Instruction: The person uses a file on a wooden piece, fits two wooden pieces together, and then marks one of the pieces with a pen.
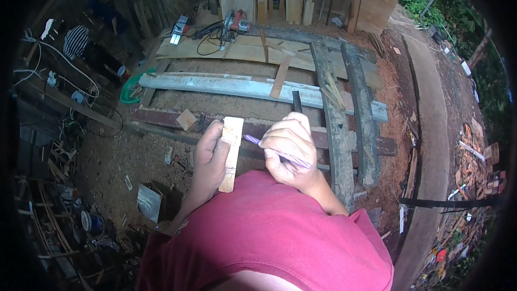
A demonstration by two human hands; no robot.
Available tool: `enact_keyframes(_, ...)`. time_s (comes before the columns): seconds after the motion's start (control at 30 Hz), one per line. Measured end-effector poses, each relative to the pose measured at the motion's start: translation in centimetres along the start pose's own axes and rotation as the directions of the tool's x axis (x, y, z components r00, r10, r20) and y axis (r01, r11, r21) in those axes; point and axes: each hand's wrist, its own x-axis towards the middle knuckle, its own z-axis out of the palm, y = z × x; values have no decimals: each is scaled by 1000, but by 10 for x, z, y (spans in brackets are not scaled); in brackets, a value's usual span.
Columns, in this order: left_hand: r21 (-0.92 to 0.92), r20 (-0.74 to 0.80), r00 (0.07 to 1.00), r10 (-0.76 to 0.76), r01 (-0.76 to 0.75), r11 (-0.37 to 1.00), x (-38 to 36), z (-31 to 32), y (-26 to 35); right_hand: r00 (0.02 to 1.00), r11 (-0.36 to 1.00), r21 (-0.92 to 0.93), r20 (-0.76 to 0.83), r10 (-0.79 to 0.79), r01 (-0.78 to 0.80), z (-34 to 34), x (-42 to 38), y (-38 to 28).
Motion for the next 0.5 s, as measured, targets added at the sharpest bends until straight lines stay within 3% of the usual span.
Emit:
enact_keyframes(0.1,15,28,999,-24,23,1000,4,-1,2,997,999,-9,-69,-33,32,-1,9,2)
enact_keyframes(0.4,123,35,997,70,-74,990,13,-13,2,1000,997,-71,24,-14,15,5,6,4)
enact_keyframes(0.5,148,55,998,41,-49,988,16,-12,2,992,1000,8,-122,12,-12,9,-1,8)
